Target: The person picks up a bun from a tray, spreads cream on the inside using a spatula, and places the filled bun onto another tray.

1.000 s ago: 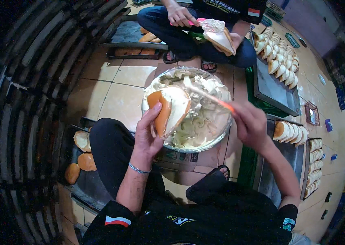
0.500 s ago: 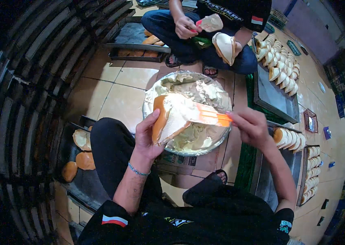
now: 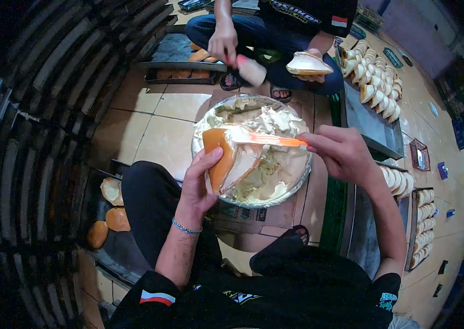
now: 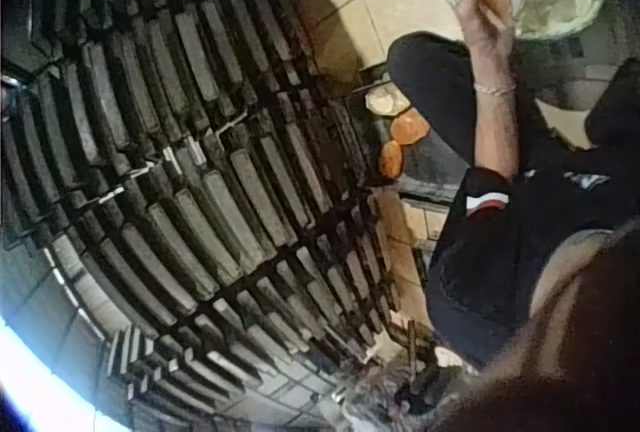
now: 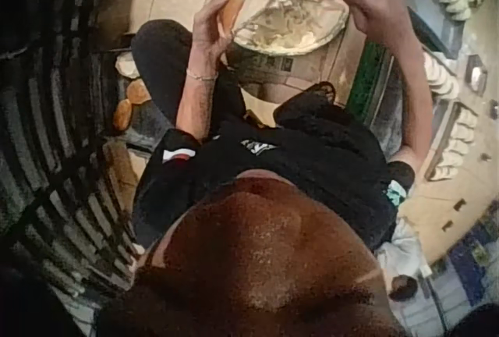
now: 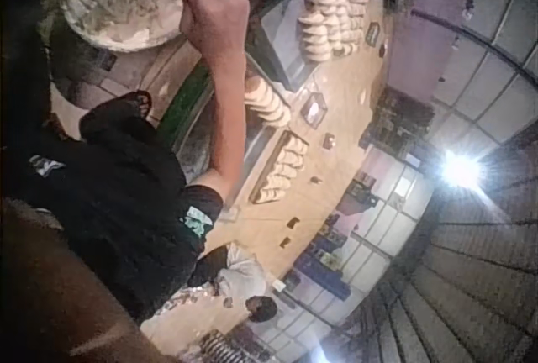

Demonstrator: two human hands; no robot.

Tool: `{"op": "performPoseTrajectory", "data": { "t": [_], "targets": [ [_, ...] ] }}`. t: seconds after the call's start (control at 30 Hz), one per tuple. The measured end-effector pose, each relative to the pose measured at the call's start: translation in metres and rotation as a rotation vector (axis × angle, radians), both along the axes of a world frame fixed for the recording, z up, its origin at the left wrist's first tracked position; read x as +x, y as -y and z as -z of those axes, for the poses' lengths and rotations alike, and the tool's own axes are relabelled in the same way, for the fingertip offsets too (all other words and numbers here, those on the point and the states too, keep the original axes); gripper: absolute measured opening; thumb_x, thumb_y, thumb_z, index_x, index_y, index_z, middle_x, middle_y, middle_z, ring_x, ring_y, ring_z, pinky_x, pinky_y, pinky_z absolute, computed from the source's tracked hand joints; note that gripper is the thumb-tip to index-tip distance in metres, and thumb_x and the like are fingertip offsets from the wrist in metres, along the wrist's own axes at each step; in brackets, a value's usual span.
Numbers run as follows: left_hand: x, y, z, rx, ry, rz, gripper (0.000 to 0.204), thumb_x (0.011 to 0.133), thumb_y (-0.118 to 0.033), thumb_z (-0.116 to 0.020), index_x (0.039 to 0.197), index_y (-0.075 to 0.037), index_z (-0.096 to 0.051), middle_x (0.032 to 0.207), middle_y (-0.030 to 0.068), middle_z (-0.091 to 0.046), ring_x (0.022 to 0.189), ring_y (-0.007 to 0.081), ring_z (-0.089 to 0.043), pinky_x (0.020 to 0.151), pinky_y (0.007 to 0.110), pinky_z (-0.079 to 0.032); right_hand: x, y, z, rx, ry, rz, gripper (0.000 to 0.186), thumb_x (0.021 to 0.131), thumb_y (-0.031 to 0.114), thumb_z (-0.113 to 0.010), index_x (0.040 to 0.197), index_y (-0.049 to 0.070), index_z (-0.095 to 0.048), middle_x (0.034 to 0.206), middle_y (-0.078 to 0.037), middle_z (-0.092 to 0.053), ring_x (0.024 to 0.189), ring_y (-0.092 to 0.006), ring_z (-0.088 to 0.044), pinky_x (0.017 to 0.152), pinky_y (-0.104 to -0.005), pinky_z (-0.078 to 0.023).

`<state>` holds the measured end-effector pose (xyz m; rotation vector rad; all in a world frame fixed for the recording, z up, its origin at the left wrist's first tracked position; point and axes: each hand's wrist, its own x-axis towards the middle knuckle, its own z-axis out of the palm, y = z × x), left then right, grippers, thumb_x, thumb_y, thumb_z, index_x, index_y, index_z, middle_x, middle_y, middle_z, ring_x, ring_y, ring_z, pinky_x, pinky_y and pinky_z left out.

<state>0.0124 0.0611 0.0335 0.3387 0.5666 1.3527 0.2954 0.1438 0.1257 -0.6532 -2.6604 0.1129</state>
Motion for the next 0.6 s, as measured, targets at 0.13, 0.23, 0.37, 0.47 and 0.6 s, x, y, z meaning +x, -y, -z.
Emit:
{"op": "performPoseTrajectory", "data": {
  "t": [0.13,0.23,0.37,0.47,0.6],
  "targets": [
    [0.0,-0.002,0.005,-0.064,-0.035,-0.095,0.041,0.09,-0.016,-0.066,0.124,0.001,-0.052,0.114,0.0103,-0.063,0.103,0.0186,-0.065,0.093,0.032,-0.053,-0.011,0.02,0.016,0.075,0.008,0.009,0.032,0.083,0.008,-0.065,0.114,0.007,-0.064,0.074,-0.007,-0.055,0.062,-0.025,-0.06,0.053,-0.0366,-0.049],
    [0.0,-0.008,0.018,-0.104,-0.012,-0.187,0.041,0.089,-0.019,-0.068,0.124,-0.001,-0.054,0.114,0.0088,-0.064,0.103,0.0181,-0.064,0.093,0.033,-0.053,-0.018,0.037,0.034,0.108,-0.043,0.04,0.033,0.083,0.01,-0.066,0.115,0.004,-0.063,0.073,-0.006,-0.052,0.06,-0.0208,-0.059,0.05,-0.0349,-0.047],
    [0.001,-0.01,0.016,-0.105,0.078,-0.276,0.039,0.091,-0.02,-0.068,0.123,-0.003,-0.054,0.114,0.0078,-0.064,0.105,0.0179,-0.064,0.094,0.034,-0.052,-0.026,0.056,0.055,0.068,-0.044,0.009,0.04,0.082,0.007,-0.065,0.121,0.001,-0.061,0.071,-0.005,-0.048,0.057,-0.0173,-0.055,0.047,-0.032,-0.046],
    [-0.001,-0.01,0.01,-0.084,0.127,-0.279,0.037,0.092,-0.019,-0.066,0.124,-0.004,-0.054,0.114,0.0072,-0.064,0.106,0.0176,-0.063,0.094,0.033,-0.052,-0.033,0.074,0.069,0.071,-0.054,-0.041,0.042,0.083,0.006,-0.064,0.124,0.001,-0.06,0.07,-0.005,-0.046,0.057,-0.0164,-0.054,0.046,-0.0311,-0.045],
    [-0.004,-0.008,0.01,-0.059,0.082,-0.336,0.038,0.093,-0.02,-0.065,0.125,-0.004,-0.053,0.116,0.0063,-0.063,0.106,0.0174,-0.063,0.094,0.034,-0.052,-0.024,0.073,0.071,-0.063,-0.207,-0.082,0.039,0.083,0.003,-0.062,0.122,0.002,-0.062,0.068,-0.005,-0.05,0.055,-0.018,-0.054,0.046,-0.0323,-0.046]
  ]
}}
